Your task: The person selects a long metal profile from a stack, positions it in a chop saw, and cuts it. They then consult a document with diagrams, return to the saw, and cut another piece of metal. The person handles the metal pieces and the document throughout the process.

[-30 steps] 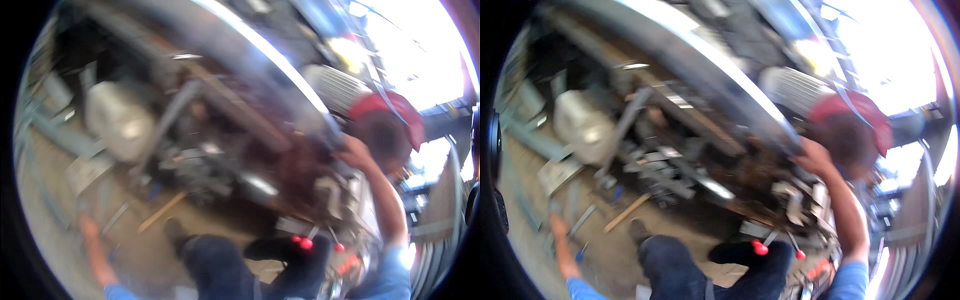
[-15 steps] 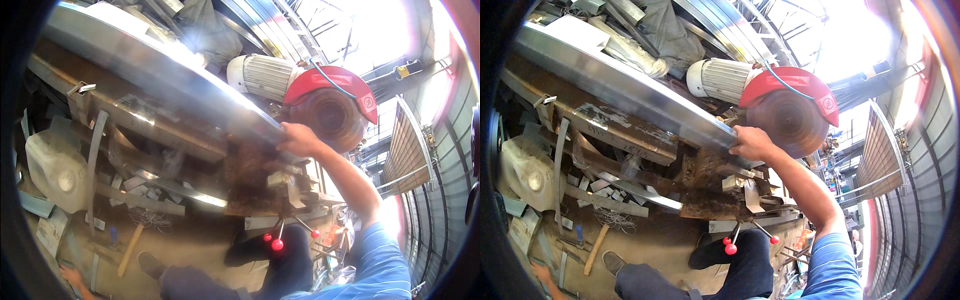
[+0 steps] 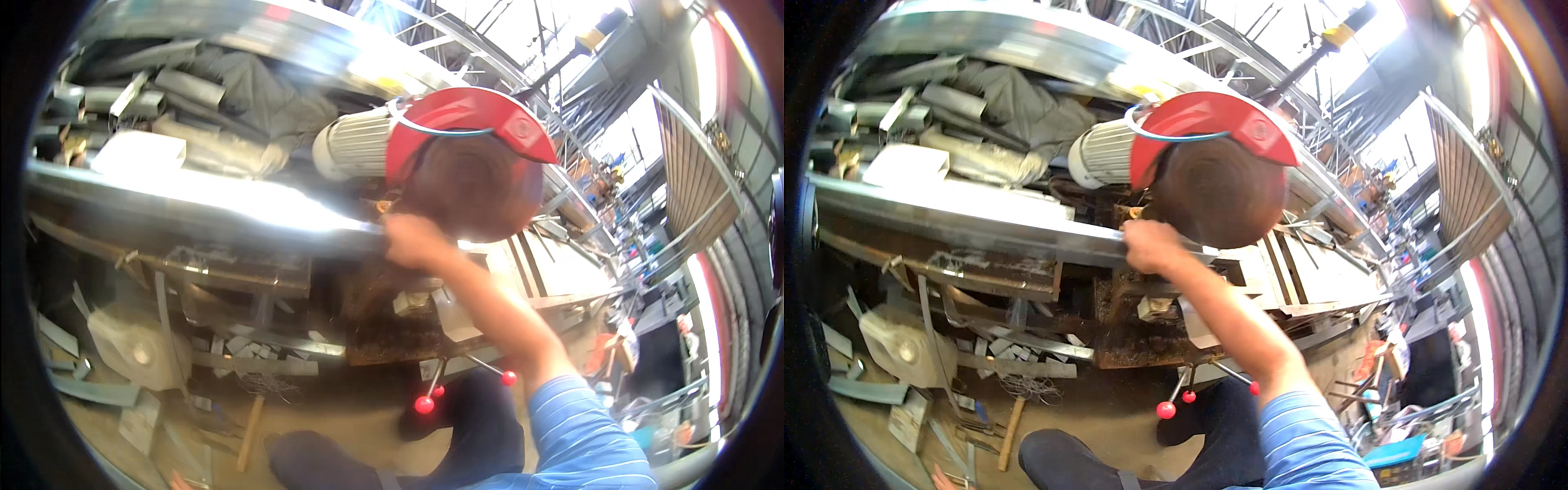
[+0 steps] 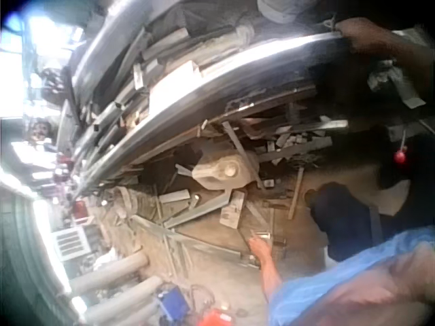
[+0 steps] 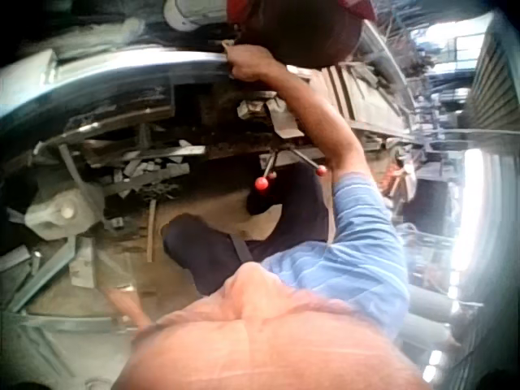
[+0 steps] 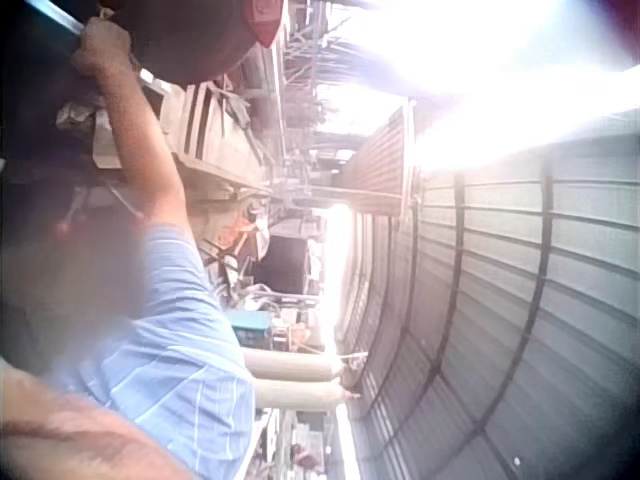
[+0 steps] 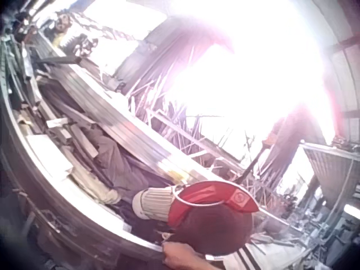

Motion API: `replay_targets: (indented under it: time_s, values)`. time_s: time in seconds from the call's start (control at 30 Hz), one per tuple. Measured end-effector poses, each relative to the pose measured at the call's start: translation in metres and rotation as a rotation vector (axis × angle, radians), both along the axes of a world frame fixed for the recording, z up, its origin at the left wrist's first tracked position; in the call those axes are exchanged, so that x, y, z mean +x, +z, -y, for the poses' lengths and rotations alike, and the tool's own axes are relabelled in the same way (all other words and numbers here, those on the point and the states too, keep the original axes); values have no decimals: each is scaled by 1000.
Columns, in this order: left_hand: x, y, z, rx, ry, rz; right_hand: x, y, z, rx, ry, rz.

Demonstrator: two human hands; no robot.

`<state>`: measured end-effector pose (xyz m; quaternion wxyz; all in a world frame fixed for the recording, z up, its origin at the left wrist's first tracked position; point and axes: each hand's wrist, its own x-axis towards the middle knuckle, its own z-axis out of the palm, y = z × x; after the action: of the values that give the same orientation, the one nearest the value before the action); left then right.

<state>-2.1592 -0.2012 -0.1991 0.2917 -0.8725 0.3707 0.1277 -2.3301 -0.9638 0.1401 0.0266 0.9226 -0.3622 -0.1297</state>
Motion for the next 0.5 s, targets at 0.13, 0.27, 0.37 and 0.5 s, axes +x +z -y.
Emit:
replay_targets:
  time_s: [0.13,0.27,0.37,0.5]
  values:
    - [-67,194,148,-805,616,-152,-11,-8,-3,43,-111,163]
    - [-73,238,221,-1622,587,-508,-3,-9,-3,82,-109,231]
    - [-54,247,319,-2045,647,-1200,-2,-2,-2,171,-113,234]
    - [-50,258,450,-2030,675,-1495,-6,1,20,326,-49,79]
